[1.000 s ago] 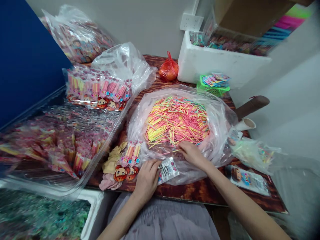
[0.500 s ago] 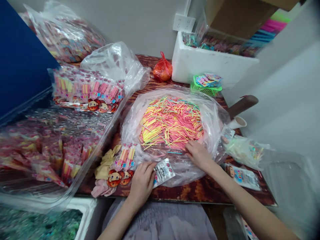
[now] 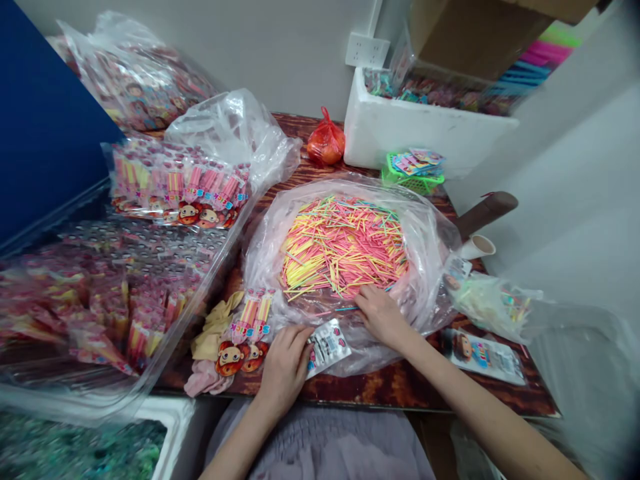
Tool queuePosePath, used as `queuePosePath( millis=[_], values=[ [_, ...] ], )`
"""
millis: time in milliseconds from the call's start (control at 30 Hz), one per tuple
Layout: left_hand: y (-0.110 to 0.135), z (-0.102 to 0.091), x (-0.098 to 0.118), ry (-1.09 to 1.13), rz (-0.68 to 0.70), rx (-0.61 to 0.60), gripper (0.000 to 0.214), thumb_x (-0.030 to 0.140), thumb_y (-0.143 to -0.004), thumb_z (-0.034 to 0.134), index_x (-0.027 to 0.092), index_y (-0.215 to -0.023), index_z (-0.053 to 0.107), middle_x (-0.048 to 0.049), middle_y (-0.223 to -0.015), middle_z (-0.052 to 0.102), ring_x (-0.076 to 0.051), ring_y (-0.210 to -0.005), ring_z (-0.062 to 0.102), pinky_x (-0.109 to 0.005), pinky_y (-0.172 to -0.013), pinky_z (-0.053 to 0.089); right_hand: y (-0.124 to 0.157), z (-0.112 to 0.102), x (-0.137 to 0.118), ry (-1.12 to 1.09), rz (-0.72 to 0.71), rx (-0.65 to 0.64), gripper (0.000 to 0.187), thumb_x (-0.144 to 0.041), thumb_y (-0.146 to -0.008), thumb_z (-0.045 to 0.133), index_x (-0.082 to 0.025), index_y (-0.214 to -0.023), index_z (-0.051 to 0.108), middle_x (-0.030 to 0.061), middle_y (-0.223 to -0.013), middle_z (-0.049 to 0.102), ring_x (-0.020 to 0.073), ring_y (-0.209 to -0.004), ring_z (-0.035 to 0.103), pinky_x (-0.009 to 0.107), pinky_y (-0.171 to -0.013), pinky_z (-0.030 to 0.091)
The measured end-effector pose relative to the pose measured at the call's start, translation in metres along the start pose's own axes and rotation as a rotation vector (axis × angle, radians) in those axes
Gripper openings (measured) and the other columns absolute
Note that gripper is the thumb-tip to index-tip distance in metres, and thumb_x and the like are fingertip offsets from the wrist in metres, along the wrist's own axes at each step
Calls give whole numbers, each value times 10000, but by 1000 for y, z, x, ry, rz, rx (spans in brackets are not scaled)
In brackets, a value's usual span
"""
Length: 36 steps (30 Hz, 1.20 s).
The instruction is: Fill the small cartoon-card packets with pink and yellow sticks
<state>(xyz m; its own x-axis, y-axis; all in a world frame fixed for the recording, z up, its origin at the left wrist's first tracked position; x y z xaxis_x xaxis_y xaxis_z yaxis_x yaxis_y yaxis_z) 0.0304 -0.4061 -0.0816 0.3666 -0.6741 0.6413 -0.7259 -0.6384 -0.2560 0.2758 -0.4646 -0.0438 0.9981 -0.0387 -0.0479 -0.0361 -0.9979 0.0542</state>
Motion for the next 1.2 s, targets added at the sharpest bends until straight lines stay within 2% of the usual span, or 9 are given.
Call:
queuePosePath(
  millis=[133, 233, 333, 500, 733, 900, 1067, 1200],
  values=[
    [0, 0, 0, 5, -1, 3, 256, 195, -935, 482, 193, -1175, 572, -97, -1098, 635, -227, -1009, 586, -380, -876, 496, 0, 4, 3, -31, -8, -6, 104, -91, -836, 527, -172, -820, 590, 85, -905, 587, 227, -873, 506, 327, -759, 386],
    [0, 0, 1, 8, 0, -4, 251, 185, -936, 479, 189, -1167, 576, -94, -1087, 638, -222, -1005, 584, -375, -872, 496, -4, 2, 11, -94, 88, 62, 108, -90, -845, 511, -168, -852, 586, 77, -894, 579, 217, -873, 510, 314, -775, 395],
    [-1, -1, 1, 8, 3, 6, 248, 180, -935, 477, 188, -1160, 580, -90, -1080, 639, -215, -1001, 587, -369, -867, 498, -11, -2, 16, -50, 146, 118, 100, -141, -861, 534, -153, -946, 586, 112, -980, 574, 252, -951, 495, 349, -829, 391],
    [-1, -2, 2, 13, -3, 7, 244, 186, -934, 484, 184, -1159, 578, -93, -1083, 638, -217, -1004, 585, -376, -872, 500, -19, -7, 7, 87, 113, 39, 166, -194, -836, 583, -136, -991, 580, 149, -1029, 565, 303, -996, 468, 396, -824, 368],
    [-1, -1, 1, 21, -7, 10, 246, 196, -935, 480, 194, -1156, 587, -95, -1083, 641, -224, -1003, 594, -384, -866, 507, -29, -1, -6, 180, 134, 25, 188, -77, -838, 495, -116, -988, 600, 180, -975, 574, 310, -938, 463, 421, -776, 340],
    [-2, -2, 2, 9, 4, 18, 247, 194, -938, 474, 193, -1160, 583, -97, -1078, 643, -227, -1003, 594, -392, -870, 508, -36, 8, 3, 204, 107, 58, 188, -107, -905, 429, -147, -969, 602, 148, -956, 572, 290, -915, 454, 406, -777, 350],
    [-2, -4, 4, 7, 2, 36, 242, 203, -932, 481, 196, -1144, 599, -95, -1058, 656, -224, -987, 608, -382, -849, 521, -37, 9, 12, 179, 76, 81, 167, -103, -894, 441, -154, -950, 590, 140, -957, 579, 284, -906, 455, 398, -803, 357],
    [-2, -4, 3, 15, -2, 35, 251, 213, -936, 468, 205, -1146, 606, -96, -1054, 661, -222, -979, 617, -383, -841, 527, -38, 10, 22, 58, 137, 123, 167, -79, -880, 416, -155, -912, 561, 139, -956, 595, 266, -888, 488, 367, -793, 368]
  ],
)
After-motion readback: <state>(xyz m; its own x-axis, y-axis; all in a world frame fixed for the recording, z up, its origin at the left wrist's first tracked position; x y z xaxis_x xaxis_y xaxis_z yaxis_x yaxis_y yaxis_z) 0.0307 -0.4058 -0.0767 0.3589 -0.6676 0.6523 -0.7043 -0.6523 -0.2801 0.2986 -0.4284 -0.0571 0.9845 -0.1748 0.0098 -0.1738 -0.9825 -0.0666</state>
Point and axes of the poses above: each hand's wrist, its own y-axis away from the middle knuckle, its own z-axis out of the palm, x = y × z, the point moved 1 cm from there along -y, towards the middle knuckle
